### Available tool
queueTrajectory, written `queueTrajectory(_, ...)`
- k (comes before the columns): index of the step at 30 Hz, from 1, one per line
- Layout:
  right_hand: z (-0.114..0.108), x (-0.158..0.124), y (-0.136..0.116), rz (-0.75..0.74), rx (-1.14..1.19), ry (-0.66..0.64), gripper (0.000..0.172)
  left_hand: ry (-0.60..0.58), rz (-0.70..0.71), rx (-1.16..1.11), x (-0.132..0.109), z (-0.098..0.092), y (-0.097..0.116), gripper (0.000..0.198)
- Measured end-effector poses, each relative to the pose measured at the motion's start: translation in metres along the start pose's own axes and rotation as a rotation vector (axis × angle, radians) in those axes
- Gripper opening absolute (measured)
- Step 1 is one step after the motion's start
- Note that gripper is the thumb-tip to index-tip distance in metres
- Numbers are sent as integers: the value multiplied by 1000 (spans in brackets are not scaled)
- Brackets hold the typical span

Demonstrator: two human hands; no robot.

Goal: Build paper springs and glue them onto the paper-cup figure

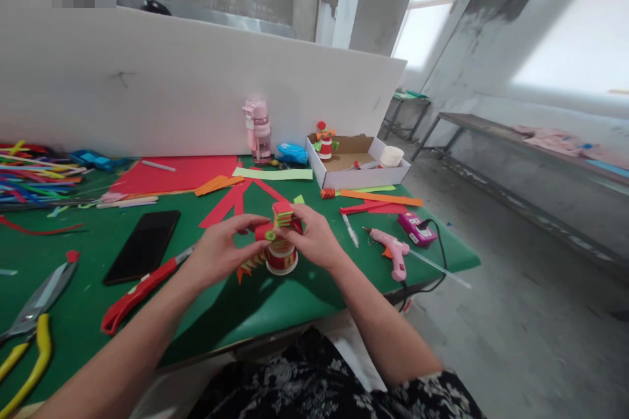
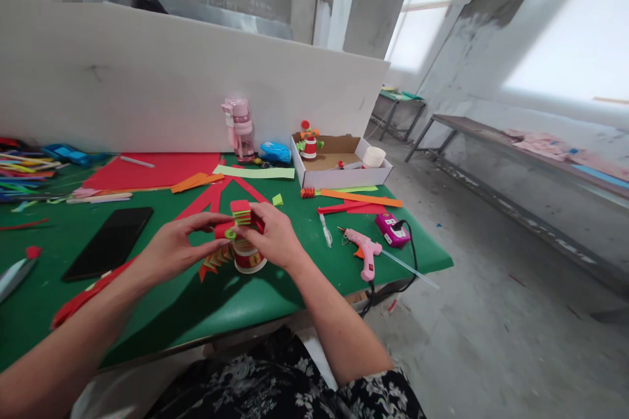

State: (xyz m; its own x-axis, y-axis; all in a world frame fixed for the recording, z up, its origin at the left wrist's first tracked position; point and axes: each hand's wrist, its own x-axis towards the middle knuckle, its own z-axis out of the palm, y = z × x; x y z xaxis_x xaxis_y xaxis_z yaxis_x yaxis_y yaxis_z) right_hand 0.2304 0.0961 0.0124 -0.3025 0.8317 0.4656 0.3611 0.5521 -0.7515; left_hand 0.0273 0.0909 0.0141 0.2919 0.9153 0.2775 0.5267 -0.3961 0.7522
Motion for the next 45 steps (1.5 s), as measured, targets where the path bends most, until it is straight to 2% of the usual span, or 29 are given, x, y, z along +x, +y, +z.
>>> queueTrajectory(3, -2, 0, -2, 20, 78, 13, 31, -5, 4, 1, -1, -1, -1, 52)
queueTrajectory(10, -8, -5, 0, 51, 67, 14, 19, -13, 28, 1, -1, 0, -4, 53)
queueTrajectory(19, -10, -7, 0, 89, 119, 27, 30, 14, 60, 13, -2, -1, -2, 56)
queueTrajectory(31, -13, -8, -2, 77, 118, 45, 26, 4, 62, 25, -5, -4, 2, 60)
queueTrajectory(36, -10, -3, -4, 69, 44, 38, 20, 18, 67, 37, -4, -2, 3, 57)
queueTrajectory(45, 0, 5, -6, 101, 41, 42, 20, 23, 60, 52, -2, 3, -3, 54)
